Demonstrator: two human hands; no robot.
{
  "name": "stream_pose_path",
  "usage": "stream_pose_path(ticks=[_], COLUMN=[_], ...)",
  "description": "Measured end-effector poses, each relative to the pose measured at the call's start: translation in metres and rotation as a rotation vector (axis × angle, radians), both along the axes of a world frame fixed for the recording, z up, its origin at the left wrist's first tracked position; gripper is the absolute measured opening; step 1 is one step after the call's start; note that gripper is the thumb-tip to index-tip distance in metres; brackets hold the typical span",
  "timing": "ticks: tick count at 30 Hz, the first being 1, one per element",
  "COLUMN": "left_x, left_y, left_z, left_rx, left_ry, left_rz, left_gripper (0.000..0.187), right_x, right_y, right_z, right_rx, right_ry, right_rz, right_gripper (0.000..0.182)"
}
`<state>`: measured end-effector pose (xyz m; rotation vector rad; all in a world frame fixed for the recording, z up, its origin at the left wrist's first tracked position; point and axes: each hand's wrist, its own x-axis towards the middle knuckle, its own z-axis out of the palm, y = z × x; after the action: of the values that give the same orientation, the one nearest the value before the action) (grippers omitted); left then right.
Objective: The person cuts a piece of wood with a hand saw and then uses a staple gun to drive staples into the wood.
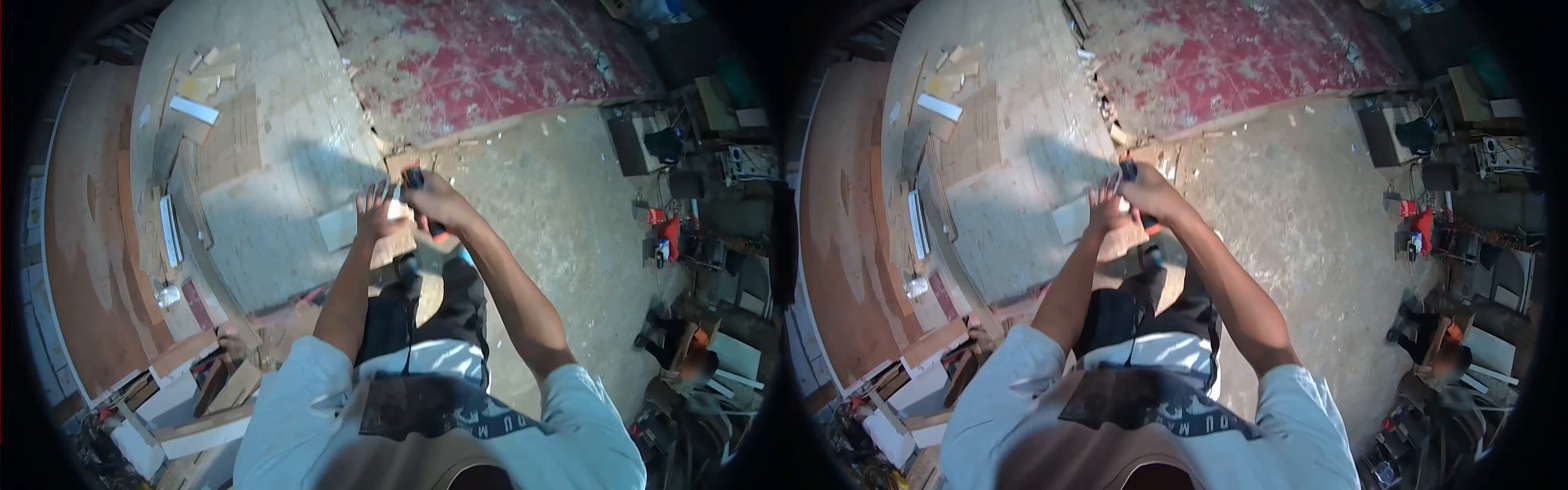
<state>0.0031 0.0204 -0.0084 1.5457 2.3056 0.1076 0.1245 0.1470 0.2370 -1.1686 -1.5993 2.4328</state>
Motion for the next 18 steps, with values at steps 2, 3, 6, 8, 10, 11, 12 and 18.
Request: stream_pose_path(ticks=[2,3,6,8,10,11,12,18], left_x=[0.001,0.000,0.000,0.002,0.001,0.004,-0.001,0.001], left_y=[-0.006,-0.008,-0.006,-0.008,-0.012,-0.015,-0.012,-0.006], left_z=[0.008,0.003,0.005,-0.001,-0.018,-0.023,-0.026,0.000], left_rx=[-0.028,-0.019,-0.035,0.007,0.013,0.003,0.001,-0.042], left_ry=[-0.106,-0.114,-0.096,-0.032,0.084,0.055,0.036,-0.128], left_rz=[0.037,0.025,0.012,0.009,-0.031,-0.027,-0.023,0.010], left_gripper=[0.106,0.107,0.107,0.108,0.110,0.111,0.111,0.110], right_x=[0.021,0.029,0.038,0.029,0.013,0.013,0.011,0.038], right_y=[-0.012,-0.020,-0.042,-0.045,-0.042,-0.039,-0.034,-0.028], right_z=[0.024,0.023,0.005,-0.005,-0.003,-0.010,-0.015,-0.010], right_rx=[0.114,0.115,0.099,0.045,0.072,0.087,0.111,0.049], right_ry=[-0.017,-0.044,-0.036,-0.001,0.010,0.028,0.055,0.043], right_rz=[-0.001,0.025,0.003,-0.003,-0.015,0.017,0.049,-0.029], right_gripper=[0.018,0.020,0.021,0.021,0.022,0.026,0.030,0.026])
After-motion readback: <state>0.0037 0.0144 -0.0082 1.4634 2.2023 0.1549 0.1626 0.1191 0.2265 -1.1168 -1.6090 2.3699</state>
